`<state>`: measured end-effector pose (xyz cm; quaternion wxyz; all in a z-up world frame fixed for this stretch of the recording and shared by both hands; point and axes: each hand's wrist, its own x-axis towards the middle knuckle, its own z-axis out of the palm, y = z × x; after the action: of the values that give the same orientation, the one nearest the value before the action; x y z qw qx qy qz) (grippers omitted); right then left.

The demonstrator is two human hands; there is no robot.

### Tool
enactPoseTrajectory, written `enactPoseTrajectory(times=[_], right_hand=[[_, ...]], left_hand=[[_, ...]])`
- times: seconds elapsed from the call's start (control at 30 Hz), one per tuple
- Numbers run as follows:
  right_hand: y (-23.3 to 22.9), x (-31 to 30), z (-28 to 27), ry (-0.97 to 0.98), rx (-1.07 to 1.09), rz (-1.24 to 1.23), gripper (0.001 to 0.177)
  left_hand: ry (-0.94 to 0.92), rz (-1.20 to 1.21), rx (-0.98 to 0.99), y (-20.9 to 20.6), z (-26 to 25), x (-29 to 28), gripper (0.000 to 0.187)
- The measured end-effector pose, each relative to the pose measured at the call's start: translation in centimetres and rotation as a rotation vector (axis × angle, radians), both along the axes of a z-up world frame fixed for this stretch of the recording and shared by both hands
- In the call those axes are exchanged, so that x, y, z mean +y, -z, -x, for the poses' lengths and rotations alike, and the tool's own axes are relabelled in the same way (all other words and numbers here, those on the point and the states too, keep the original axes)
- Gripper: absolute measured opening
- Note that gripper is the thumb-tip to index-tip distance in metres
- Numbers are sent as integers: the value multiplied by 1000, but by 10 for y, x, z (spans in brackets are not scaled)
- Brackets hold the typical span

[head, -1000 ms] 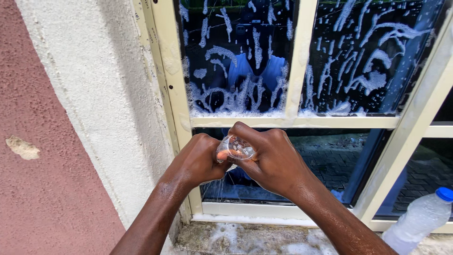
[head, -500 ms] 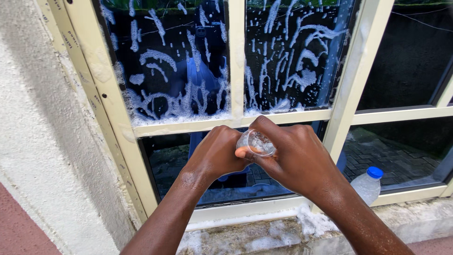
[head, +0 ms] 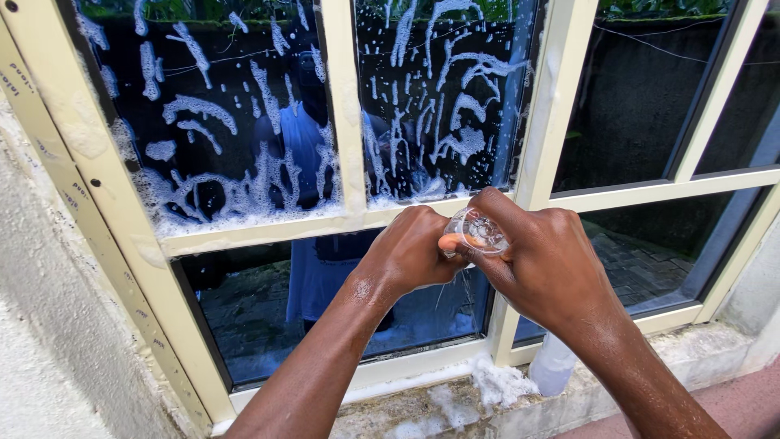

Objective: The person cleans a glass window by pouring water from a plastic bottle and scrubbing the soapy surface with a cloth.

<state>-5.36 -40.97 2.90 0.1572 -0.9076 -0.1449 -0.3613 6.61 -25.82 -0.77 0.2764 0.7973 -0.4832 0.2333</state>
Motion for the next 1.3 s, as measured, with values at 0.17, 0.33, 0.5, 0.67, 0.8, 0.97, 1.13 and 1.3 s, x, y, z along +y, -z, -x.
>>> enactPoseTrajectory(times=[0.17, 0.33, 0.5, 0.67, 0.8, 0.97, 1.13, 1.3], right_hand=[[-1, -16, 4, 43, -49, 51, 42], [0, -29, 9, 107, -17, 26, 41], [6, -37, 10, 146, -4, 40, 42], [14, -38, 10, 151, 71, 15, 45], [31, -33, 6, -30, -103, -20, 39], [61, -18, 0, -86, -124, -186, 42], [101, -8, 2, -269, -303, -222, 29], [144, -10, -5, -289, -338, -322, 24]], left_hand=[[49, 19, -25, 4, -4, -22, 20], [127, 26, -42, 6, -7, -43, 18], [120, 19, 28, 17, -8, -57, 16], [155, 26, 27, 25, -5, -53, 17], [-53, 138, -29, 27, 6, -32, 23], [-384, 273, 82, 35, 28, -6, 45], [82, 765, 1341, 69, 21, 6, 44], [556, 1177, 1598, 91, 31, 16, 67]])
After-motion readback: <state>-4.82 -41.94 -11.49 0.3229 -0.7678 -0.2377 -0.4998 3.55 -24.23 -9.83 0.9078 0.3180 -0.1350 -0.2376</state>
